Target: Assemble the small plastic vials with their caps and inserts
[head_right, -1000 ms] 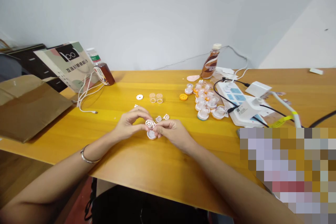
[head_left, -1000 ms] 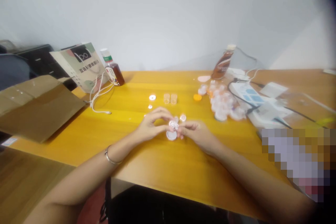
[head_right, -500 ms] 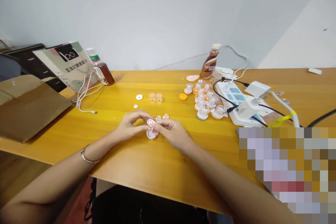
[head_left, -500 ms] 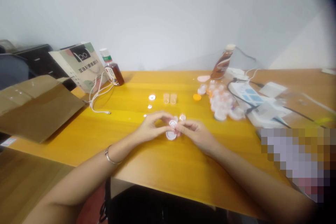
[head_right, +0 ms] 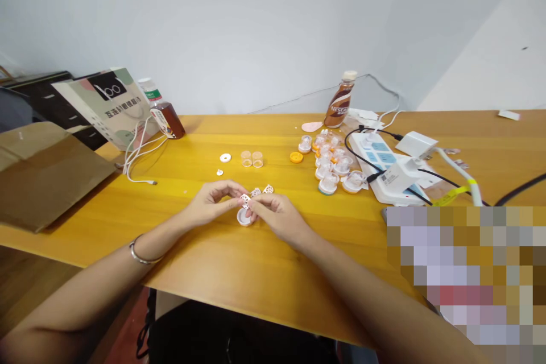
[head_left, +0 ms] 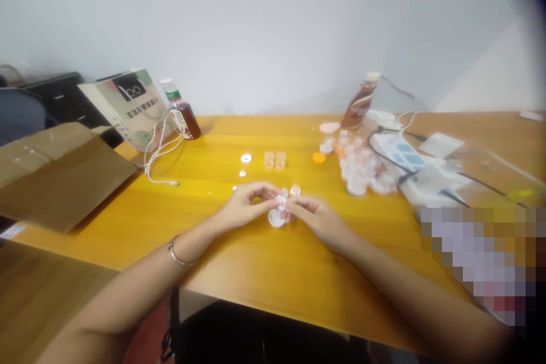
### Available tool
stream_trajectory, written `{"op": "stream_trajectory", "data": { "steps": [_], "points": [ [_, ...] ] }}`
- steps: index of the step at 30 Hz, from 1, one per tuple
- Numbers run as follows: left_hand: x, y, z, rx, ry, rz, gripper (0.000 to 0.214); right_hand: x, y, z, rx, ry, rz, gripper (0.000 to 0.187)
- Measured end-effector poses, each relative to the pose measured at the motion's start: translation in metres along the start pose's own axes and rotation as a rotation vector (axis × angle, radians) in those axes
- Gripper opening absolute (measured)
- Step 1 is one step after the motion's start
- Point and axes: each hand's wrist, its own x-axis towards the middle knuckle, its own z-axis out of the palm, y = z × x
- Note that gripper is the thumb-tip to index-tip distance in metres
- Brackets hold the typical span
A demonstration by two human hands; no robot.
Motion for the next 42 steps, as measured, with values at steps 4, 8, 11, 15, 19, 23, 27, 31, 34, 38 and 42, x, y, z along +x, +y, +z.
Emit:
{"op": "stream_trajectory", "data": {
  "steps": [4,8,11,15,19,23,27,31,34,38,42],
  "points": [
    [0.000,-0.002,-0.001,-0.029,-0.043,-0.055,0.027,0.000,0.001,0.000,-0.043,0.012,-0.011,0.025],
    [0.001,-0.004,0.001,0.021,-0.036,-0.063,0.025,0.001,0.003,0.002,-0.067,0.051,-0.021,0.026],
    [0.002,-0.003,0.004,0.052,-0.010,-0.041,0.023,0.003,0.004,0.003,-0.082,0.108,-0.017,0.027],
    [0.005,-0.003,0.005,0.087,0.059,0.071,0.017,0.004,0.006,0.004,0.061,0.138,0.012,0.025],
    [0.006,-0.006,0.002,0.135,0.092,0.172,0.019,0.007,0.011,0.002,0.282,0.191,0.050,0.020],
    [0.007,-0.011,0.000,0.301,0.056,0.181,0.035,0.010,0.014,-0.007,0.318,0.412,0.033,0.018],
    [0.008,-0.016,0.001,0.552,-0.087,0.215,0.035,0.013,0.017,-0.012,0.363,0.543,0.009,0.019],
    [0.010,-0.024,0.002,0.685,-0.139,0.247,0.026,0.014,0.021,-0.012,0.343,0.521,0.005,0.021],
    [0.011,-0.027,-0.001,0.708,-0.121,0.247,0.021,0.015,0.024,-0.012,0.286,0.505,-0.001,0.022],
    [0.010,-0.025,-0.003,0.700,-0.101,0.222,0.016,0.015,0.026,-0.014,0.237,0.499,-0.004,0.022],
    [0.007,-0.022,-0.002,0.617,-0.079,0.190,0.014,0.013,0.023,-0.015,0.174,0.487,-0.023,0.023]
  ]
}}
